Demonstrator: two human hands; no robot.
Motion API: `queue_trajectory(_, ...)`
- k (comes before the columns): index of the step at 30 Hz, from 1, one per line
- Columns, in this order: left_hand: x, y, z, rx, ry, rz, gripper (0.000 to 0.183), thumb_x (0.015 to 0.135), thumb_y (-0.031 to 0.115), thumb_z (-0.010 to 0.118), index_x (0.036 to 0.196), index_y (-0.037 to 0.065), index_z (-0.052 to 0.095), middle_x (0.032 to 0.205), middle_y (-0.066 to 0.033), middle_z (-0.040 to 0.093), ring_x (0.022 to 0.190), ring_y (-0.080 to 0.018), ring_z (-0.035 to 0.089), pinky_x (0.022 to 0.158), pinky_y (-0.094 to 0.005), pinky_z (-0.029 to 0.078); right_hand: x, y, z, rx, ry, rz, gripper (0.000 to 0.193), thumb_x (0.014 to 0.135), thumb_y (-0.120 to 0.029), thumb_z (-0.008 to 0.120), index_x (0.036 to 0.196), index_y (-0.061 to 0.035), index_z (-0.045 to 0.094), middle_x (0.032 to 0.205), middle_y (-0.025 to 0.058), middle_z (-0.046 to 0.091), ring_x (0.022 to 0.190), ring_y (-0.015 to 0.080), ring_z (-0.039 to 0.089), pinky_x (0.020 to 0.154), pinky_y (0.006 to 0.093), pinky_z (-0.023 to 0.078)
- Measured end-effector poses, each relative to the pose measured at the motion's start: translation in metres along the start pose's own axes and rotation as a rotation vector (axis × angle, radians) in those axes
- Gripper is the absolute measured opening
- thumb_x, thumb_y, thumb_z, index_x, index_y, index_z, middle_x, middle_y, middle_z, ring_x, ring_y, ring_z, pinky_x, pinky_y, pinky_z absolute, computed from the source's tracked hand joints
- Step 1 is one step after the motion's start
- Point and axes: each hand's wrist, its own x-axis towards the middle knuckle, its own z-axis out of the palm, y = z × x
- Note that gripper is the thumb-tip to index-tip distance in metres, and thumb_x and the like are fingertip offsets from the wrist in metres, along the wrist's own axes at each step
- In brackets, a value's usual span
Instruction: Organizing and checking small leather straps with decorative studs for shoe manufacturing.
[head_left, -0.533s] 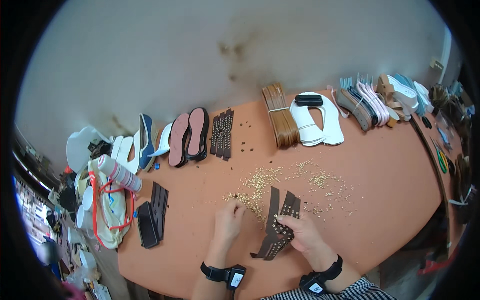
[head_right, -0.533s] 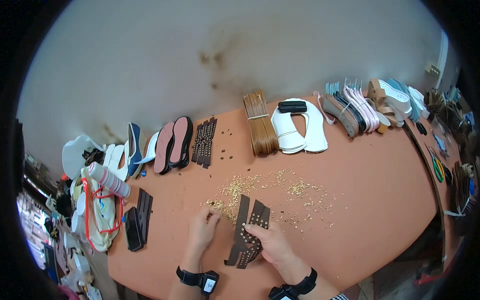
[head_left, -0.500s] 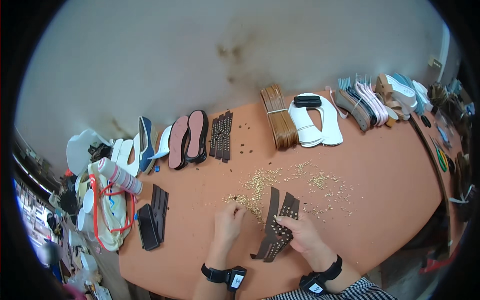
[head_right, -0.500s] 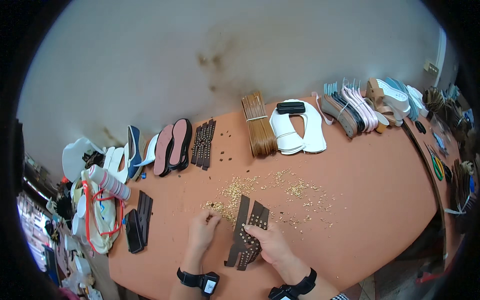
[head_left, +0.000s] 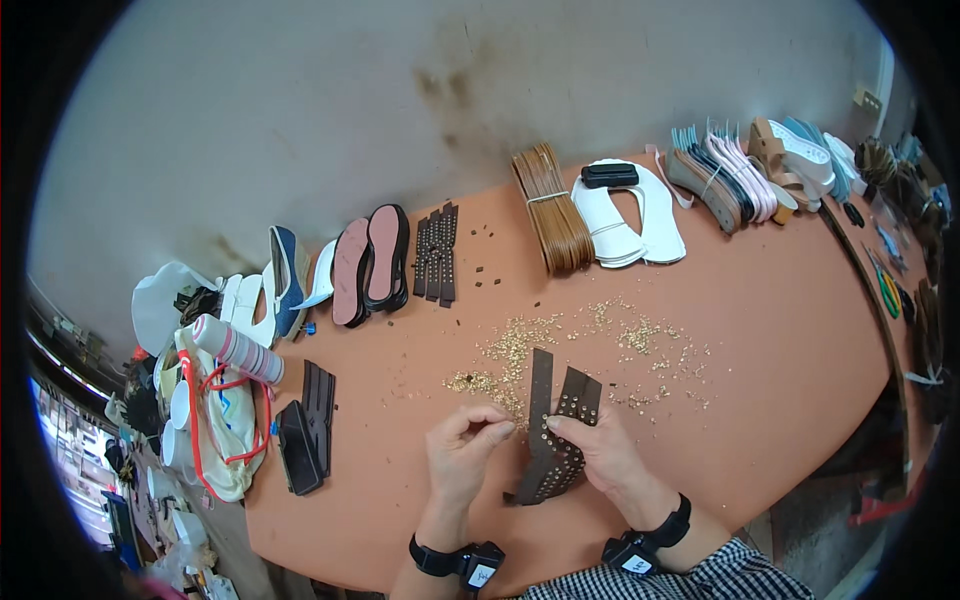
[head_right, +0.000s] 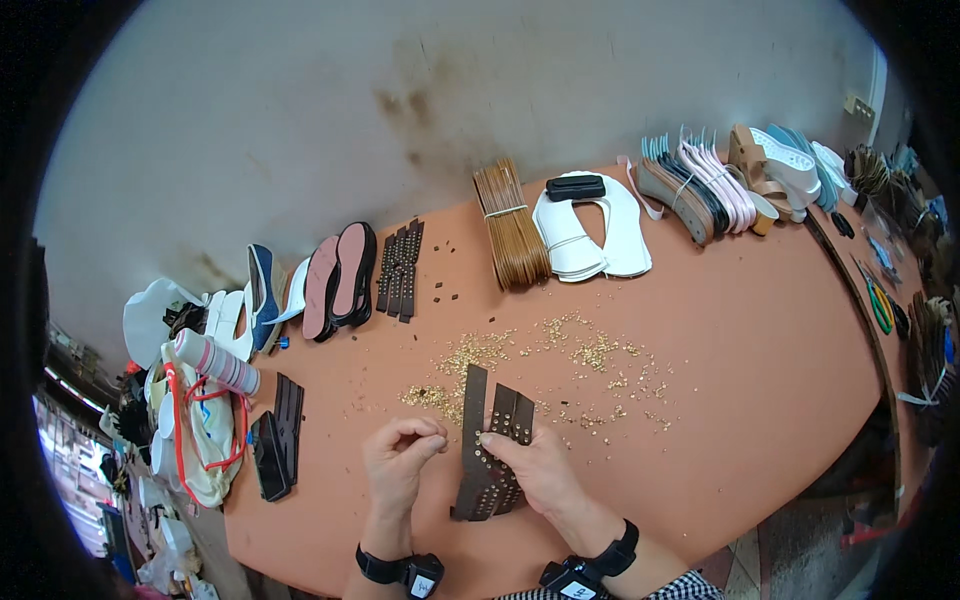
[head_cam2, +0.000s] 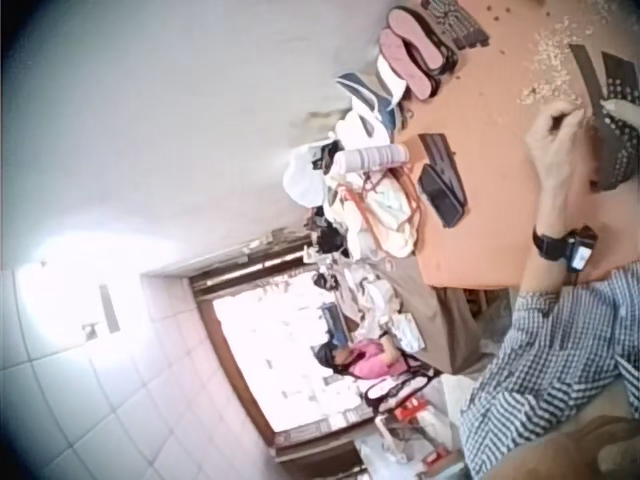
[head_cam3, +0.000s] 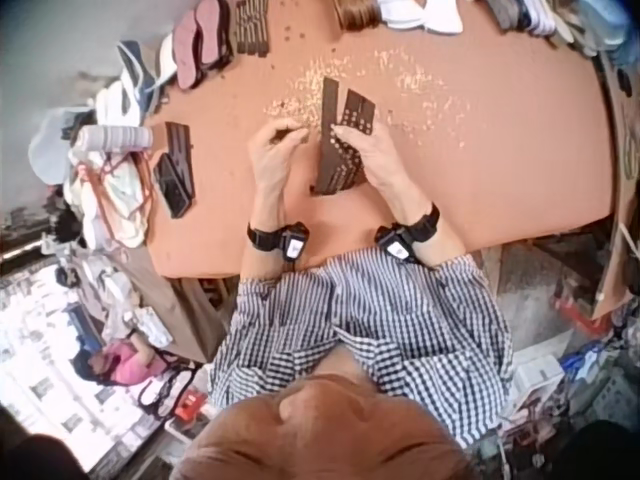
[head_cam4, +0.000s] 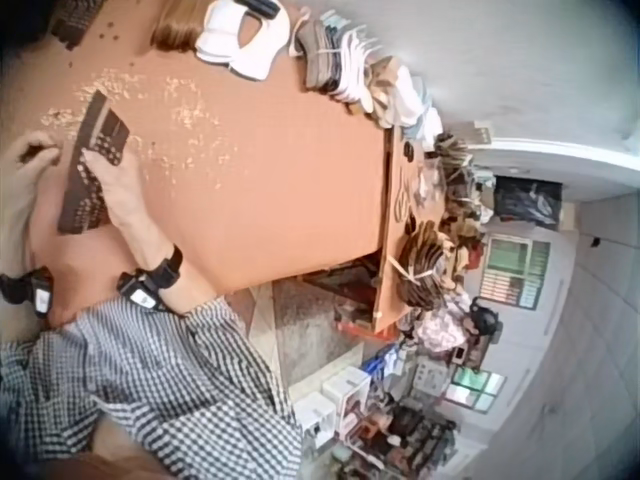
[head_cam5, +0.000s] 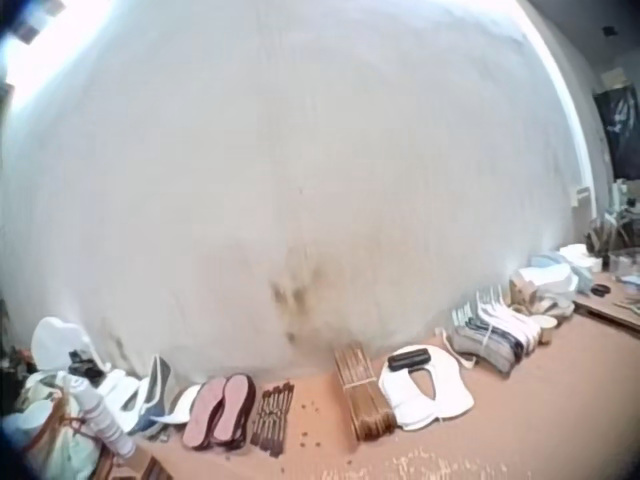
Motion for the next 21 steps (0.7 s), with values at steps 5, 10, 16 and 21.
queue_trajectory(5, -0.009, 0.012, 0.014, -0.040, -0.051, 0.081, 0.011, 0.073, -0.009, 0.061, 0.078, -0.002, 0.055, 0.082, -0.0091, 0.060, 0.073, -0.0127, 0.055, 0.067, -0.0230, 0.045, -0.009, -0.006, 0.007, -0.105, -0.008, 0.026, 0.014, 0.081, -0.006, 0.058, 0.094, -0.0021, 0.059, 0.077, 0.0007, 0.060, 0.065, 0.0067, 0.056, 0.055, 0.0206, 0.046)
queue_trajectory(10, -0.006, 0.001, 0.016, 0.148, -0.017, 0.176, 0.014, 0.071, -0.012, 0.060, 0.078, -0.001, 0.054, 0.081, -0.0106, 0.058, 0.074, -0.0136, 0.055, 0.069, -0.0246, 0.045, -0.013, -0.001, 0.006, -0.148, -0.005, -0.005, 0.012, 0.081, -0.004, 0.057, 0.093, -0.0017, 0.059, 0.077, -0.0001, 0.059, 0.064, 0.0055, 0.054, 0.056, 0.0200, 0.044)
queue_trajectory(16, -0.004, 0.015, 0.011, 0.048, 0.077, 0.123, 0.013, 0.073, -0.011, 0.060, 0.079, -0.001, 0.054, 0.080, -0.0083, 0.057, 0.071, -0.0118, 0.053, 0.066, -0.0226, 0.044, -0.010, -0.005, 0.011, -0.120, -0.002, -0.026, 0.017, 0.081, -0.004, 0.058, 0.097, 0.0001, 0.058, 0.080, 0.0017, 0.060, 0.068, 0.0061, 0.056, 0.059, 0.0202, 0.046)
queue_trajectory(21, -0.005, 0.007, 0.011, 0.091, 0.015, 0.023, 0.012, 0.073, -0.009, 0.061, 0.079, -0.001, 0.056, 0.079, -0.0074, 0.058, 0.071, -0.0106, 0.053, 0.064, -0.0220, 0.044, -0.005, 0.000, 0.007, -0.124, 0.006, -0.002, 0.016, 0.080, -0.002, 0.058, 0.095, 0.0006, 0.057, 0.079, 0.0008, 0.059, 0.067, 0.0055, 0.055, 0.059, 0.0202, 0.046)
